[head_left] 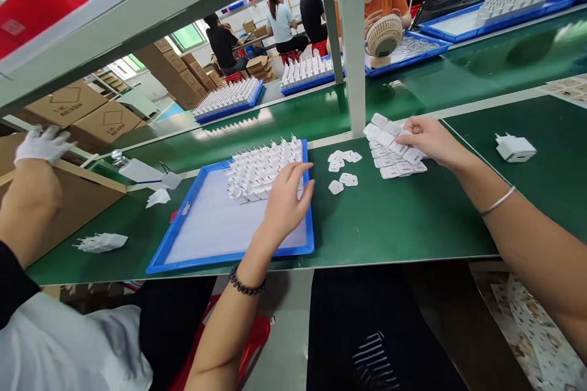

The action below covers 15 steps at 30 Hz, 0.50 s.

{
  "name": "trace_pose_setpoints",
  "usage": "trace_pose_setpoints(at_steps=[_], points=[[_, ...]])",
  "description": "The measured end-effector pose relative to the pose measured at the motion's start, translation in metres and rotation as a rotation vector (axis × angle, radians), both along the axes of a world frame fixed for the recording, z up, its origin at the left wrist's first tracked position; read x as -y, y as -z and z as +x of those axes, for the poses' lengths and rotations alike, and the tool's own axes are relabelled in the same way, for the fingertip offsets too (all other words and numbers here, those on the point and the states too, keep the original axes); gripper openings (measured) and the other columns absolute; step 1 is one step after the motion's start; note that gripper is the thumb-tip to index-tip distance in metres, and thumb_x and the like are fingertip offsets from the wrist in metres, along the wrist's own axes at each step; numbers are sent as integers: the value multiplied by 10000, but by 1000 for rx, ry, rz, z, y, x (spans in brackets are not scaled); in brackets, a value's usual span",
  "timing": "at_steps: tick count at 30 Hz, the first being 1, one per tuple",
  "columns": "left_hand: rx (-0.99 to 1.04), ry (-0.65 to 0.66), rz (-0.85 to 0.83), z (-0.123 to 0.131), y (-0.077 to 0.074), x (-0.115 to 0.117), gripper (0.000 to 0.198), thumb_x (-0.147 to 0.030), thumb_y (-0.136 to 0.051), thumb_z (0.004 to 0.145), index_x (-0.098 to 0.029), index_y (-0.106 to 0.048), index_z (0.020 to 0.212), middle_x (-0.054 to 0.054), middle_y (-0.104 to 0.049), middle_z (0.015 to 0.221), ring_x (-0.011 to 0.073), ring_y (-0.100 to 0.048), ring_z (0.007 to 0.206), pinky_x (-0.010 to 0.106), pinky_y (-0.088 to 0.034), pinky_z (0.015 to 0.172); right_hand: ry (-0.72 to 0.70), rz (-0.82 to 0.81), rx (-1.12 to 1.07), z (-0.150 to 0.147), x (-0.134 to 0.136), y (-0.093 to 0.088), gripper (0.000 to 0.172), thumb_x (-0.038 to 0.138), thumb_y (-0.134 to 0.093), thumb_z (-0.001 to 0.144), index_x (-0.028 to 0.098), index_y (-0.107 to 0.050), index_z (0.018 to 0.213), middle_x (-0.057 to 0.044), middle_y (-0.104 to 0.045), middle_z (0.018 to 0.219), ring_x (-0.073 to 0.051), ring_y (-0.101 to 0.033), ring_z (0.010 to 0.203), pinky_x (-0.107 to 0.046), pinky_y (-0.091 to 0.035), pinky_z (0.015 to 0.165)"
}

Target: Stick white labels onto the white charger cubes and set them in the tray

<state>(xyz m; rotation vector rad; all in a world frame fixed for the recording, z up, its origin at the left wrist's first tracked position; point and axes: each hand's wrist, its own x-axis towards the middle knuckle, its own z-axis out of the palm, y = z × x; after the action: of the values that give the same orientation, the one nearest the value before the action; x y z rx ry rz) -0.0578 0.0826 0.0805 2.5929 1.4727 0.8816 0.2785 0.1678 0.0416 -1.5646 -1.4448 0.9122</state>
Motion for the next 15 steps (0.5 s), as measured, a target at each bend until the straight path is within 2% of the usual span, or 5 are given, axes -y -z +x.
trace_pose_setpoints(at_steps=[3,5,7,11,15], points=[[68,98,-54,31,2,-4,449,-384,-475,1047,-174,-478,1444,170,-541,1435,278,-535,1356,432,-440,1160,-200,-46,-247,-24,18,-7,387,457,-809,699,251,-521,854,-43,-696,782,-249,-666,705,-363,-506,606],[107,131,-82,47,7,-6,581,-435,-486,1042,-158,-374,1540,198,-454,1517,304,-468,1425,449,-407,1190,-323,-130,-395,-41,30,-8,456,446,-895,621,237,-601,900,-49,-726,802,-243,-676,691,-358,-519,601],[151,145,-162,57,15,-9,598,-429,-463,1051,-158,-345,1571,201,-435,1515,299,-497,1387,439,-429,1163,-469,-244,-511,-55,41,-7,465,379,-948,577,211,-672,912,-53,-748,828,-232,-689,713,-360,-543,656],[254,206,-322,61,27,-11,471,-317,-399,1067,-186,-464,1515,144,-534,1334,230,-594,1198,378,-494,1058,-640,-352,-608,-73,55,-2,353,336,-937,620,175,-747,870,-51,-767,857,-202,-698,808,-333,-533,793],[206,240,-365,58,23,-12,385,-332,-466,1051,-170,-633,1357,130,-613,1225,247,-592,1155,391,-467,1048,-621,-334,-585,-79,62,3,293,390,-902,668,168,-760,796,-36,-715,743,-184,-639,717,-305,-478,678]])
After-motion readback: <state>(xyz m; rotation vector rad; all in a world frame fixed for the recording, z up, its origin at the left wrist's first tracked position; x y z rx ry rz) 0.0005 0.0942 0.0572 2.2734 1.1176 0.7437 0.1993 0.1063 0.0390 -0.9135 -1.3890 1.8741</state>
